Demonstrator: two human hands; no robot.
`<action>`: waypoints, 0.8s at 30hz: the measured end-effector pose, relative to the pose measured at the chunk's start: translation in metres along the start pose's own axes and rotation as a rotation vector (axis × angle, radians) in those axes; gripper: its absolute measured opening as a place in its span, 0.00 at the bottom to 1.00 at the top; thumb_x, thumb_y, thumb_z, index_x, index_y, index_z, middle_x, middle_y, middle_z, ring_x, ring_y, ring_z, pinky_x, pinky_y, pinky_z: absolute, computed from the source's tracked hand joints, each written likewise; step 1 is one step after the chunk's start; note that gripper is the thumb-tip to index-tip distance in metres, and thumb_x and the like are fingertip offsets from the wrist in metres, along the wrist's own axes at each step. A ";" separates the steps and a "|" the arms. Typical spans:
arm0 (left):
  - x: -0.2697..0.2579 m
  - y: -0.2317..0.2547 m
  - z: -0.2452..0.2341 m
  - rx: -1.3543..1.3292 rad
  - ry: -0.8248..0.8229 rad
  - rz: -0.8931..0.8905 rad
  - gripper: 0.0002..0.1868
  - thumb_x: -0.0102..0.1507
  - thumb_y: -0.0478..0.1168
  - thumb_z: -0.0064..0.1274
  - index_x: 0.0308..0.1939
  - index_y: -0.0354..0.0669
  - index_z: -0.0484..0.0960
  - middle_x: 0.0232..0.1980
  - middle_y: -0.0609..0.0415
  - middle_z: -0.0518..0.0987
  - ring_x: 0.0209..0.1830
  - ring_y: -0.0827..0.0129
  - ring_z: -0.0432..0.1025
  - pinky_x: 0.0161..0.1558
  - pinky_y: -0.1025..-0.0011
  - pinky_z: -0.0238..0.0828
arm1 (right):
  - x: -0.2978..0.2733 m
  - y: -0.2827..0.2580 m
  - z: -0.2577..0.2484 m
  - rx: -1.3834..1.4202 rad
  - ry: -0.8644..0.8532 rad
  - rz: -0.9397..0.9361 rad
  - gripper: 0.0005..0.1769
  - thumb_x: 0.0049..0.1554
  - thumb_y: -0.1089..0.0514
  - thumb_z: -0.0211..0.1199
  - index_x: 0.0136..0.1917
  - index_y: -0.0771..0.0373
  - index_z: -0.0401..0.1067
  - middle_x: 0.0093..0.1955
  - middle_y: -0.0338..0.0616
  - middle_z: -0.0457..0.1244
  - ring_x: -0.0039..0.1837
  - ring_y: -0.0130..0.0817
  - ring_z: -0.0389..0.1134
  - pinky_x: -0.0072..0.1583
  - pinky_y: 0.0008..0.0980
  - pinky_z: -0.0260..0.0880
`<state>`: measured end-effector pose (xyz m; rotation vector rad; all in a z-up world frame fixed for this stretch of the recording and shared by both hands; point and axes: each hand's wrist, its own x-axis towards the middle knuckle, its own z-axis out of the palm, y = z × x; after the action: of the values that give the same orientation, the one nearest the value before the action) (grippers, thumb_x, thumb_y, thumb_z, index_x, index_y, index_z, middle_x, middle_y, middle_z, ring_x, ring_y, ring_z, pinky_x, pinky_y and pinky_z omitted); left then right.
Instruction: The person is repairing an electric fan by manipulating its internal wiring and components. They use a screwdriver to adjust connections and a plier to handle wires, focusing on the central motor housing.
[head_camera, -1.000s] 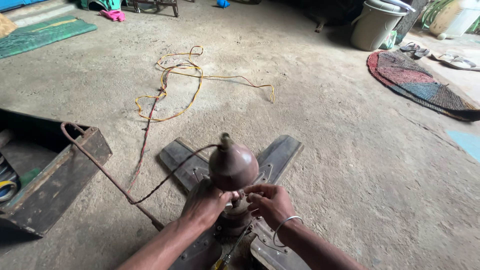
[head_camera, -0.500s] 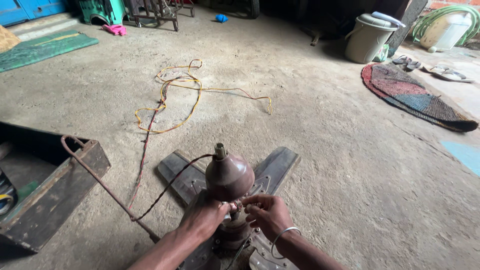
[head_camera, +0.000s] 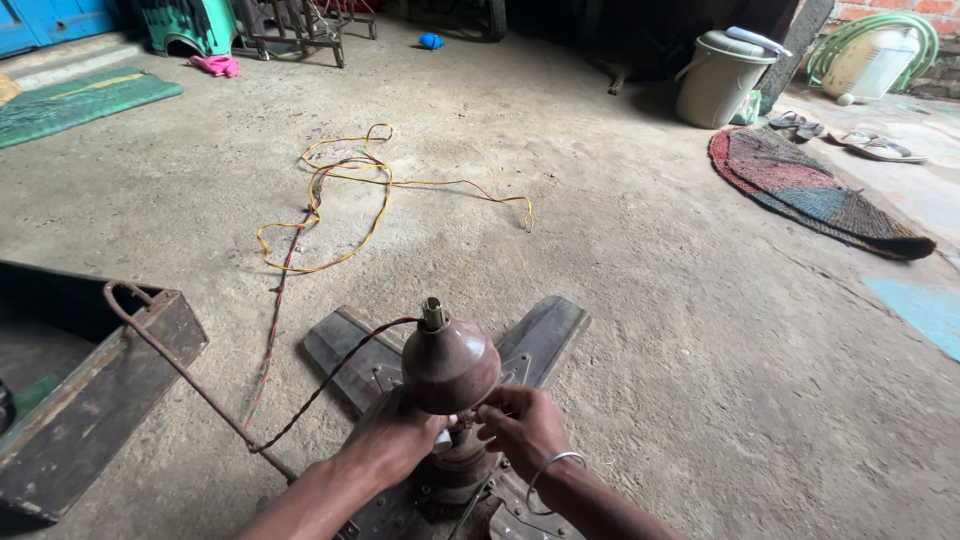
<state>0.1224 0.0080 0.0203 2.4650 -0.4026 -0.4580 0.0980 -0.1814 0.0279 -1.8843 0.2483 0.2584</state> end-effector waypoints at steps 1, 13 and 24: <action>0.000 0.000 -0.001 0.039 -0.001 0.018 0.16 0.69 0.45 0.40 0.50 0.43 0.80 0.41 0.49 0.85 0.38 0.61 0.81 0.48 0.61 0.79 | 0.000 0.000 0.000 -0.011 -0.007 -0.006 0.10 0.58 0.61 0.63 0.51 0.65 0.80 0.43 0.45 0.74 0.42 0.29 0.74 0.46 0.29 0.78; 0.013 -0.026 0.006 0.443 0.082 0.391 0.23 0.67 0.44 0.31 0.54 0.34 0.75 0.39 0.38 0.81 0.42 0.48 0.79 0.50 0.51 0.77 | 0.003 0.007 0.008 -0.017 -0.039 -0.090 0.10 0.58 0.62 0.61 0.51 0.66 0.80 0.42 0.43 0.73 0.42 0.26 0.74 0.45 0.29 0.78; 0.009 0.003 0.006 0.151 0.099 0.050 0.24 0.70 0.57 0.35 0.49 0.42 0.77 0.31 0.46 0.83 0.29 0.57 0.81 0.34 0.63 0.83 | 0.004 0.008 0.008 -0.076 -0.036 -0.099 0.11 0.59 0.60 0.61 0.51 0.66 0.80 0.42 0.43 0.74 0.41 0.26 0.74 0.44 0.29 0.78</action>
<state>0.1275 -0.0015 0.0153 2.6043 -0.4716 -0.2926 0.0995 -0.1769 0.0174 -1.9589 0.1218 0.2374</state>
